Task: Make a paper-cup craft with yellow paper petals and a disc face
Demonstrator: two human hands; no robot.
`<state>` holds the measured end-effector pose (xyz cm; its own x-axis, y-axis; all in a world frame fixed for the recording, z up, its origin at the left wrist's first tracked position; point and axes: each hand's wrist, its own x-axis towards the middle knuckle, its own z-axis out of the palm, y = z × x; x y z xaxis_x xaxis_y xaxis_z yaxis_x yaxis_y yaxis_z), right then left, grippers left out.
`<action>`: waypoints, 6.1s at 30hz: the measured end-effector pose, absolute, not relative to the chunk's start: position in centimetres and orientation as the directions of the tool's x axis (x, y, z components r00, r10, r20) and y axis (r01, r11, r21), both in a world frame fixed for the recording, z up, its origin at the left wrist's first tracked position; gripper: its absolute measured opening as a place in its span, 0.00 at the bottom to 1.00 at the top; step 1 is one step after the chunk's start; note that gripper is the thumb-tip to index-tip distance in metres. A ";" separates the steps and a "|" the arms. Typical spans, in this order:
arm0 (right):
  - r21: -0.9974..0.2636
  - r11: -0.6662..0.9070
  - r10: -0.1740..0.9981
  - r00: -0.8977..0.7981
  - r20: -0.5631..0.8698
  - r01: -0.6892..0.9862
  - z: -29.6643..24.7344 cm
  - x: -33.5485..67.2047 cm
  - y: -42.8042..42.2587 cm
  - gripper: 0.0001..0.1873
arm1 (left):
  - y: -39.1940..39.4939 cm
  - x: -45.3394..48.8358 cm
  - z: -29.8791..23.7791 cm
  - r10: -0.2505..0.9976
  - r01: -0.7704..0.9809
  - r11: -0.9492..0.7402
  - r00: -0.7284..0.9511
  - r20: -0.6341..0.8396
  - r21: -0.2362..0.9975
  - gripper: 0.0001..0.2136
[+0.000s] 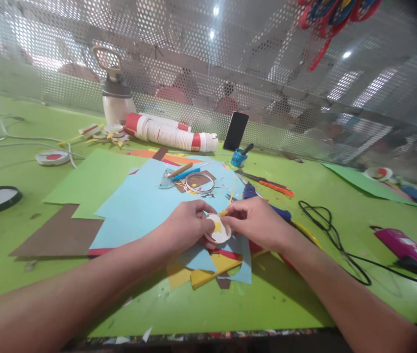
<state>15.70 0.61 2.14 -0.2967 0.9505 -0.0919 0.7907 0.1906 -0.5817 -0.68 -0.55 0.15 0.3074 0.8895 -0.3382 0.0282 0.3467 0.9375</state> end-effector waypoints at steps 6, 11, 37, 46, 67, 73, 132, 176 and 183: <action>-0.595 0.196 0.956 -0.288 -0.063 0.780 1.5 15.7 0.6 0.08 | -0.7 -0.6 0.3 0.894 0.025 0.350 0.291 -0.341 0.937 0.12; -0.615 0.199 0.960 -0.279 -0.036 0.763 1.3 15.7 0.5 0.08 | -0.7 -0.6 0.3 0.898 0.043 0.336 0.287 -0.333 0.941 0.12; -0.694 0.181 0.953 -0.298 -0.051 0.697 1.0 15.8 0.4 0.07 | -0.5 -0.7 -0.3 0.896 0.021 0.322 0.317 -0.312 0.947 0.11; -0.699 0.154 0.957 -0.282 -0.072 0.698 1.2 15.6 0.5 0.08 | -0.5 -0.8 -0.2 0.882 0.030 0.351 0.325 -0.342 0.936 0.11; -0.682 0.151 0.966 -0.254 -0.053 0.716 1.0 16.2 0.6 0.11 | -0.6 -0.8 0.1 0.876 -0.017 0.378 0.330 -0.352 0.926 0.11; -0.690 0.117 0.977 -0.208 -0.051 0.715 1.1 16.0 0.7 0.10 | -0.7 -0.9 0.0 0.867 0.001 0.380 0.348 -0.357 0.925 0.11; -0.940 0.295 0.943 -0.210 0.258 0.170 1.5 15.7 -1.4 0.17 | -0.6 -1.7 1.0 0.922 -0.357 0.265 0.364 -0.128 0.895 0.14; -0.950 0.061 0.948 -0.316 -0.041 0.306 1.9 15.9 -0.8 0.25 | -0.7 -1.7 1.1 0.875 -0.082 0.245 0.448 -0.184 0.966 0.19; -0.967 0.007 0.983 -0.177 -0.040 0.254 1.8 15.4 -0.9 0.25 | -0.8 -1.5 1.0 0.878 -0.157 0.264 0.448 -0.169 0.952 0.19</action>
